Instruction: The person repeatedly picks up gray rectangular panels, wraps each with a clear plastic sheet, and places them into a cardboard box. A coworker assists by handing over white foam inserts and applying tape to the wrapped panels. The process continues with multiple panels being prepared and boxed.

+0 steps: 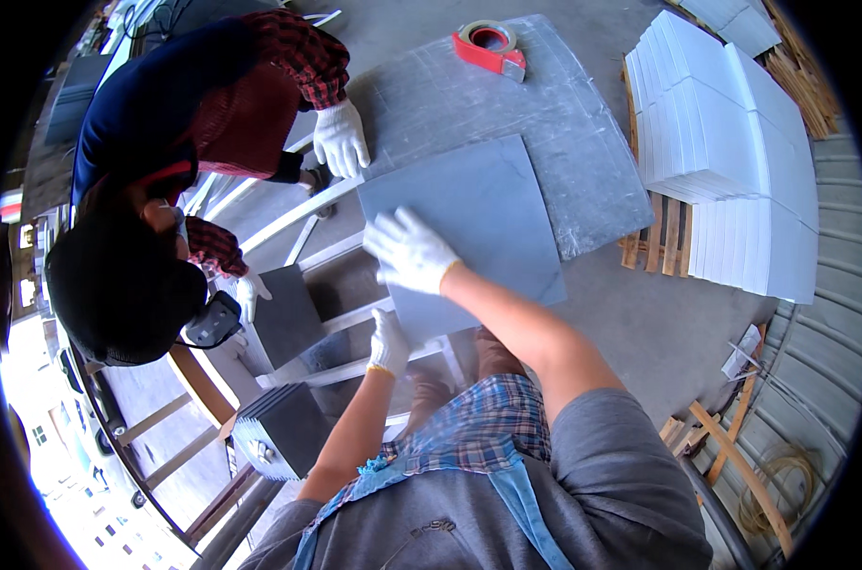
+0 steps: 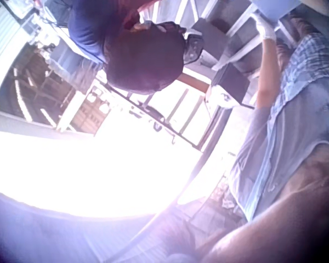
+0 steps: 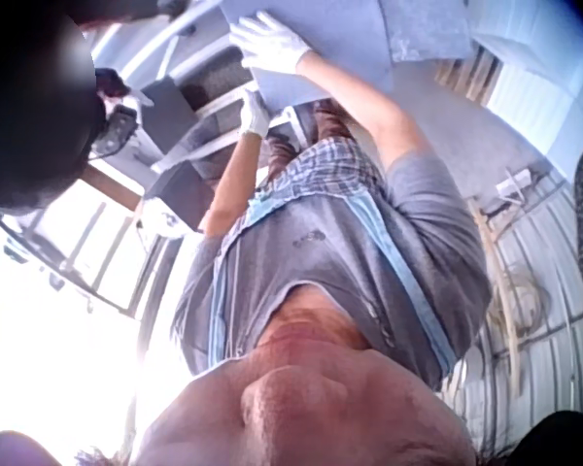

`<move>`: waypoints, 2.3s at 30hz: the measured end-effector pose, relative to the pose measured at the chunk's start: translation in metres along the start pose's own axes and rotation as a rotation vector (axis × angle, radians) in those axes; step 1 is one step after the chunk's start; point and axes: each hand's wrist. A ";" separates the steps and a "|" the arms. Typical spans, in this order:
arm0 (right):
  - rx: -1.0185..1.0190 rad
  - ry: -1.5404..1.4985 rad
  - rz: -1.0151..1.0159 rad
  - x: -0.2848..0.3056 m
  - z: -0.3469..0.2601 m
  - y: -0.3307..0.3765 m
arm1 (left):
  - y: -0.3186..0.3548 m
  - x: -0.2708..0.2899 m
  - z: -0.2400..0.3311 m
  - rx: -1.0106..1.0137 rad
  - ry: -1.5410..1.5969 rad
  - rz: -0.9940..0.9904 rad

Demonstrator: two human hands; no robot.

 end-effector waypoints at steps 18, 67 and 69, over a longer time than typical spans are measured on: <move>-0.269 0.152 0.136 -0.011 0.035 -0.062 | 0.034 -0.017 -0.008 0.392 0.453 -0.142; -0.935 0.362 0.064 0.043 0.008 0.231 | 0.036 -0.018 -0.007 0.346 0.636 -0.262; -1.137 0.415 0.163 0.042 0.014 0.263 | 0.035 -0.015 -0.011 0.354 0.655 -0.289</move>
Point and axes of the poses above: each hand's wrist, its own y-axis away from the middle knuckle, its own x-axis out of the back of the hand, z = x × y, and after that the axes turned 7 degrees about x, right-handed
